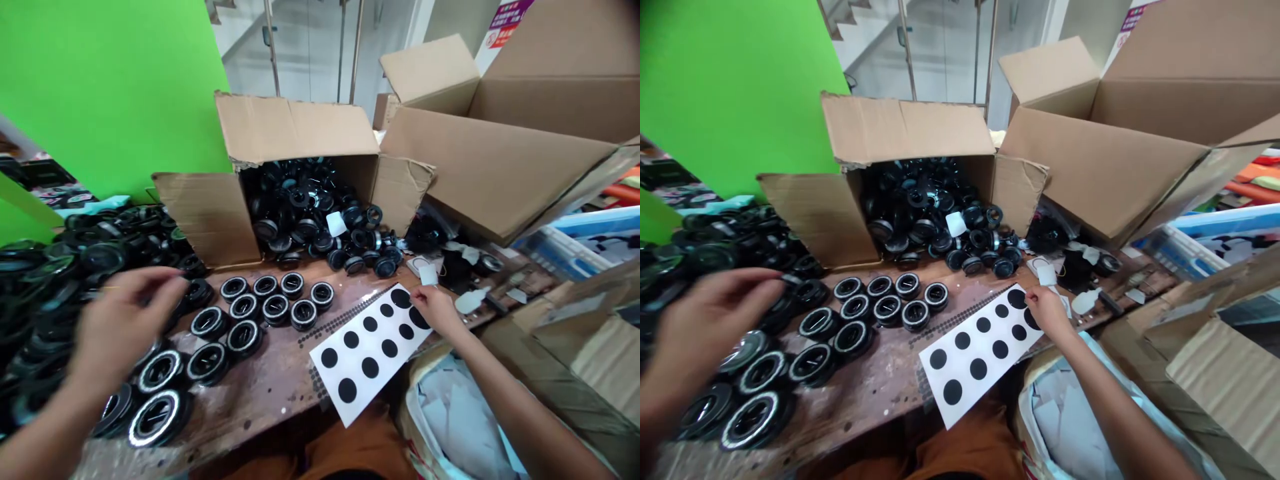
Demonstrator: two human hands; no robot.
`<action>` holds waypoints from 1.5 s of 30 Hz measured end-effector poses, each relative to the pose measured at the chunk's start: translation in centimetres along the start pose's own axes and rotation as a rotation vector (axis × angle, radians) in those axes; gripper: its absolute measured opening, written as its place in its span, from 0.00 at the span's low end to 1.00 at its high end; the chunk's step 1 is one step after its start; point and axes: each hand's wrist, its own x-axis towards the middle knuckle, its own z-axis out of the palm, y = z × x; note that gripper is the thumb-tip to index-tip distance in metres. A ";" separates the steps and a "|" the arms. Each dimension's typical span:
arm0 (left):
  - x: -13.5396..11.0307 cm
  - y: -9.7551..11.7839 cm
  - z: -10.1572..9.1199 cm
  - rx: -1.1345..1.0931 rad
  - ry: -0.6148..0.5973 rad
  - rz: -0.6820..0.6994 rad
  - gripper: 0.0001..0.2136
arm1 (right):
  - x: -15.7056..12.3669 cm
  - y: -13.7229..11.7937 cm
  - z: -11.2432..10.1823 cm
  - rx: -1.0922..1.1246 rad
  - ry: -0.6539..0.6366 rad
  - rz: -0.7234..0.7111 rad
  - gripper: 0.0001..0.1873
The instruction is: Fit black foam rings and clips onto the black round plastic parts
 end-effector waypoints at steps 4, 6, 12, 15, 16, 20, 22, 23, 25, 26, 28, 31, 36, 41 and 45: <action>-4.6 7.2 8.9 -0.276 -0.489 0.428 0.06 | 1.7 0.2 0.3 -0.059 -0.035 0.015 0.04; -7.0 10.4 13.4 -0.313 -0.676 0.411 0.06 | 2.2 0.5 0.5 -0.073 -0.059 0.028 0.06; -9.3 16.3 21.9 -0.219 -0.812 0.304 0.23 | 2.4 1.8 1.1 -0.073 -0.092 0.064 0.14; -8.7 18.6 24.0 -0.118 -0.843 0.241 0.30 | 2.2 2.0 1.4 -0.066 -0.080 0.070 0.14; -8.4 19.2 24.5 -0.095 -0.848 0.225 0.32 | 2.1 2.0 1.5 -0.063 -0.074 0.071 0.14; -7.3 20.6 25.7 -0.023 -0.888 0.178 0.39 | 1.6 2.1 1.5 -0.034 -0.048 0.063 0.13; -6.8 20.7 26.0 -0.001 -0.894 0.168 0.41 | 1.3 2.0 1.5 -0.014 -0.037 0.058 0.12; -6.6 20.7 26.1 0.005 -0.892 0.168 0.41 | 1.2 2.0 1.5 -0.004 -0.032 0.058 0.11; -6.3 20.6 26.2 -0.001 -0.889 0.177 0.38 | 1.0 2.0 1.6 0.018 -0.024 0.055 0.11; -6.2 20.5 26.2 -0.013 -0.889 0.184 0.35 | 0.9 2.0 1.6 0.030 -0.020 0.053 0.11; -6.1 20.3 26.1 -0.050 -0.894 0.203 0.29 | 0.8 2.0 1.7 0.051 -0.012 0.046 0.13; -5.6 19.9 26.0 -0.120 -0.903 0.256 0.17 | 0.6 1.9 1.8 0.079 0.004 0.021 0.13; -4.8 19.4 25.7 -0.137 -0.905 0.331 0.07 | 1.1 1.6 1.8 0.134 0.027 -0.137 0.11; -6.7 19.4 25.6 -0.140 -0.763 0.396 0.14 | 3.1 1.4 2.2 0.130 -0.095 -0.257 0.09; -8.9 18.8 26.3 -0.163 -0.725 0.458 0.23 | 4.7 1.1 2.3 0.092 -0.178 -0.275 0.07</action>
